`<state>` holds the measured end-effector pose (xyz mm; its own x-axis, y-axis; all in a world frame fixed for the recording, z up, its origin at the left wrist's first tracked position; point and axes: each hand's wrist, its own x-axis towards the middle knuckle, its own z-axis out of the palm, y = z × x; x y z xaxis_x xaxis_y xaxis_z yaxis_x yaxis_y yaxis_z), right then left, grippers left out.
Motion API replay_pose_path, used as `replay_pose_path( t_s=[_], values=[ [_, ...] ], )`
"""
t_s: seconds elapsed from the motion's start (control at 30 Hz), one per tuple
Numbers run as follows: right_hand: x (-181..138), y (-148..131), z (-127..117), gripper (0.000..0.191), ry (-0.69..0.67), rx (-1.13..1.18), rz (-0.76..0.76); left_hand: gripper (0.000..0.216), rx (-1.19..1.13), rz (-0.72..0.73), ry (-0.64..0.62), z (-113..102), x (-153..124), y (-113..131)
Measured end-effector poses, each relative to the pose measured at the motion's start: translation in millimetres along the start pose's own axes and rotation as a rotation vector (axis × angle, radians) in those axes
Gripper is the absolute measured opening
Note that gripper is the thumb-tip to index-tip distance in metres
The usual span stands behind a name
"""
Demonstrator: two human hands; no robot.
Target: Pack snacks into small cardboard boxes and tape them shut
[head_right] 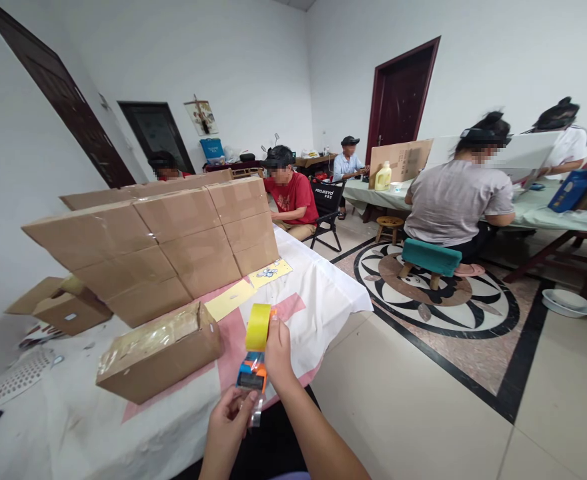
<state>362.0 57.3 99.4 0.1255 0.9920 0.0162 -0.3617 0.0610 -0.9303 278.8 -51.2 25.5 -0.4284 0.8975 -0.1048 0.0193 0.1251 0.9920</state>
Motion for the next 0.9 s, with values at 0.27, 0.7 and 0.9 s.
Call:
replay_pose_path(
  t_s=[0.27, 0.7, 0.9],
  values=[
    [-1, 1, 1, 0.06, -0.009, 0.003, 0.016, 0.059, 0.014, 0.021, -0.054, -5, 3, -15],
    [-3, 3, -1, 0.062, 0.033, -0.021, 0.01, 0.063, 0.026, 0.032, -0.007, -1, 1, -4],
    [0, 9, -2, 0.063, 0.042, -0.005, 0.028, 0.066, 0.004, 0.008, -0.024, 0, -1, 7]
  ],
)
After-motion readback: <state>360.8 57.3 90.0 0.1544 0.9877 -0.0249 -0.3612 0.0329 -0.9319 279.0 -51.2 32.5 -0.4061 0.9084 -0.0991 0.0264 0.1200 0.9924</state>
